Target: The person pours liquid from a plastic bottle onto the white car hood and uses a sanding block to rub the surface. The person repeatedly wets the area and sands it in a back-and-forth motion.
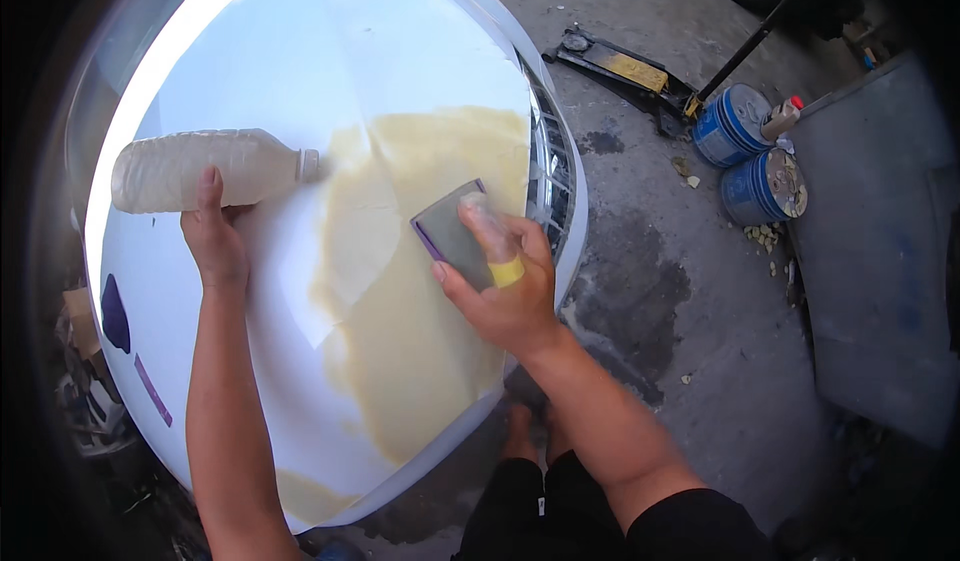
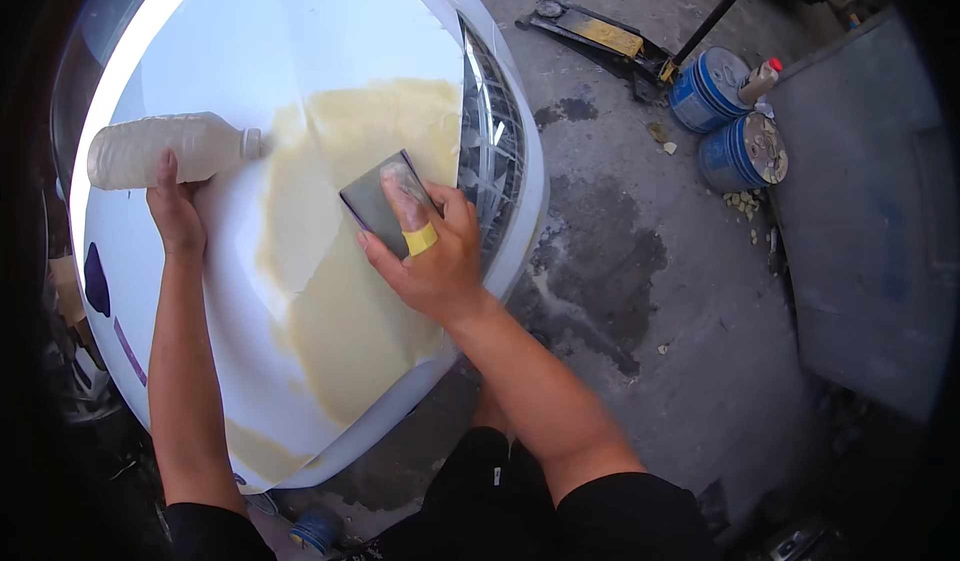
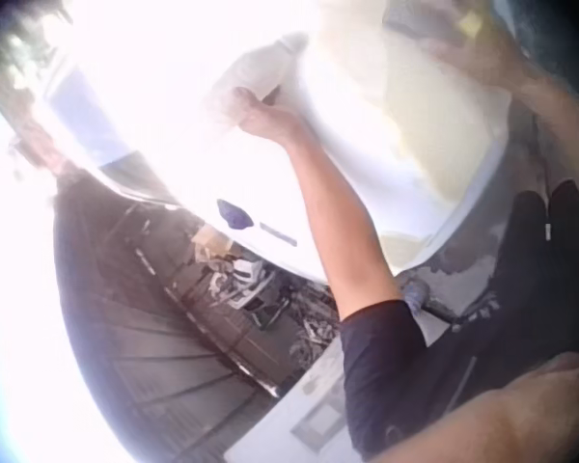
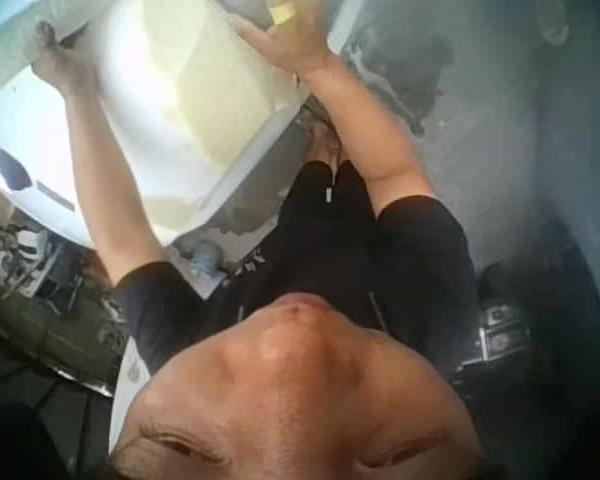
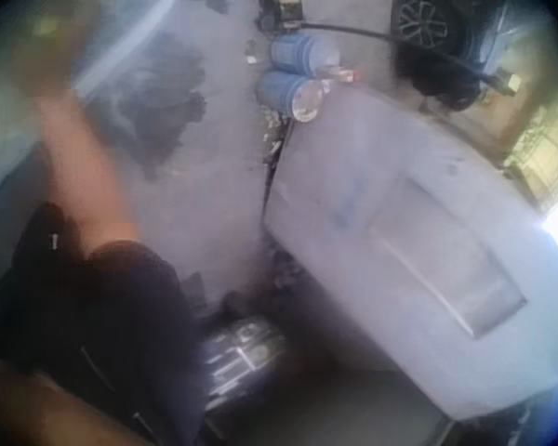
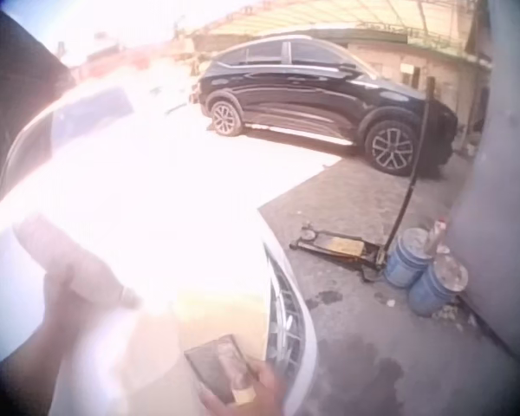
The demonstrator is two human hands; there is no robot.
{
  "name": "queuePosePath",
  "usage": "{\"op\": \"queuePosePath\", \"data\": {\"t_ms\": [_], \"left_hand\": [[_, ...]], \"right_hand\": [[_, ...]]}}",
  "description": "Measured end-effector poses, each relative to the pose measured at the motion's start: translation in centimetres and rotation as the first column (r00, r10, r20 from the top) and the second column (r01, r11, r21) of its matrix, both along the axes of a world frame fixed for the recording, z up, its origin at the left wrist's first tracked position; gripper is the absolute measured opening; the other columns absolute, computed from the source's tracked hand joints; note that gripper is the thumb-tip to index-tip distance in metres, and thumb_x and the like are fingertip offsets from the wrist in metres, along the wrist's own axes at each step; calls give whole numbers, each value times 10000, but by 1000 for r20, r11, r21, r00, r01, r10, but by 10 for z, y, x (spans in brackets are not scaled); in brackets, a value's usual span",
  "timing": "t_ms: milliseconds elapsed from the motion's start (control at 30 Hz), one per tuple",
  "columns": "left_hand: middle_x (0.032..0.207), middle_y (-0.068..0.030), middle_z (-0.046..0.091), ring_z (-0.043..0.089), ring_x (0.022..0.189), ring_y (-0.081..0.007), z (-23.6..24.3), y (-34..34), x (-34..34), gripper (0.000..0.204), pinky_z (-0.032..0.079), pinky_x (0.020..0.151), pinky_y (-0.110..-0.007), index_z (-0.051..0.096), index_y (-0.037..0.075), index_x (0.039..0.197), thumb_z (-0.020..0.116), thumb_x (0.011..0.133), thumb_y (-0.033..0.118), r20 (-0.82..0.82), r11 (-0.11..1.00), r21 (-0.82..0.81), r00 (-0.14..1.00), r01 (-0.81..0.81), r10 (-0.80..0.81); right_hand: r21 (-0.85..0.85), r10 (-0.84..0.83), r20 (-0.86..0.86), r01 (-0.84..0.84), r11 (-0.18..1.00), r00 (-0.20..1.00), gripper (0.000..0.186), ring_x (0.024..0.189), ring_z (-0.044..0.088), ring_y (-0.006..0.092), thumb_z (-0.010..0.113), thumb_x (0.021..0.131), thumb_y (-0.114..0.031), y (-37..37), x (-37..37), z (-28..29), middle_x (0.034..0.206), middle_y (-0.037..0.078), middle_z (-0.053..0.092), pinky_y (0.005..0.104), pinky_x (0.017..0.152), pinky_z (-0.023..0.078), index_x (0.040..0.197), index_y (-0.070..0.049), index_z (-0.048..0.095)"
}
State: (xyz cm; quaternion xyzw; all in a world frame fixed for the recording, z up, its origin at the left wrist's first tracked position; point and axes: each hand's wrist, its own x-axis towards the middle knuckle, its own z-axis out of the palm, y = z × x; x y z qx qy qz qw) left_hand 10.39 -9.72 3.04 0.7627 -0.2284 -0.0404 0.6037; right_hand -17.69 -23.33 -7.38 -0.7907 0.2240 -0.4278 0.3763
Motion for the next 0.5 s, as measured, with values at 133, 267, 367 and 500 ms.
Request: {"op": "queuePosePath", "data": {"t_ms": [133, 267, 367, 500], "left_hand": [[1186, -100, 616, 612, 1055, -216, -1, -3, 0, 629, 499, 867, -353, 515, 4, 1305, 588, 946, 515, -23, 1000, -19, 1000, 21, -21], [1172, -98, 621, 618, 1037, -210, 3, 4, 4, 630, 508, 845, -339, 530, 1, 1288, 602, 934, 517, -29, 999, -36, 999, 13, -14], [1196, -99, 611, 612, 1057, -217, 3, 10, 3, 624, 500, 859, -349, 513, 9, 1306, 587, 946, 513, -13, 1000, -11, 1000, -5, 5], [1209, -99, 607, 608, 1070, -223, 1, -1, -2, 632, 495, 871, -355, 502, 10, 1319, 584, 948, 516, -9, 999, -24, 1000, 25, -25]], "right_hand": [[-96, -158, -145, 145, 985, 977, 549, 1019, 577, 331, 780, 796, -291, -70, 55, 27, 1091, 174, 665, 415, 892, 473, 1271, -62, 626], [30, 3, -21, -3, 1000, 1000, 598, 1083, 568, 317, 815, 753, -226, 15, -12, 2, 1163, 126, 677, 415, 934, 458, 1291, -71, 608], [165, 80, 9, -81, 983, 997, 626, 1106, 577, 301, 837, 733, -196, 72, -56, -4, 1193, 109, 674, 394, 951, 465, 1304, -83, 607], [20, -39, -7, 39, 999, 999, 573, 1051, 573, 312, 810, 752, -236, -8, 3, 5, 1127, 123, 690, 419, 904, 459, 1267, -60, 631]]}}
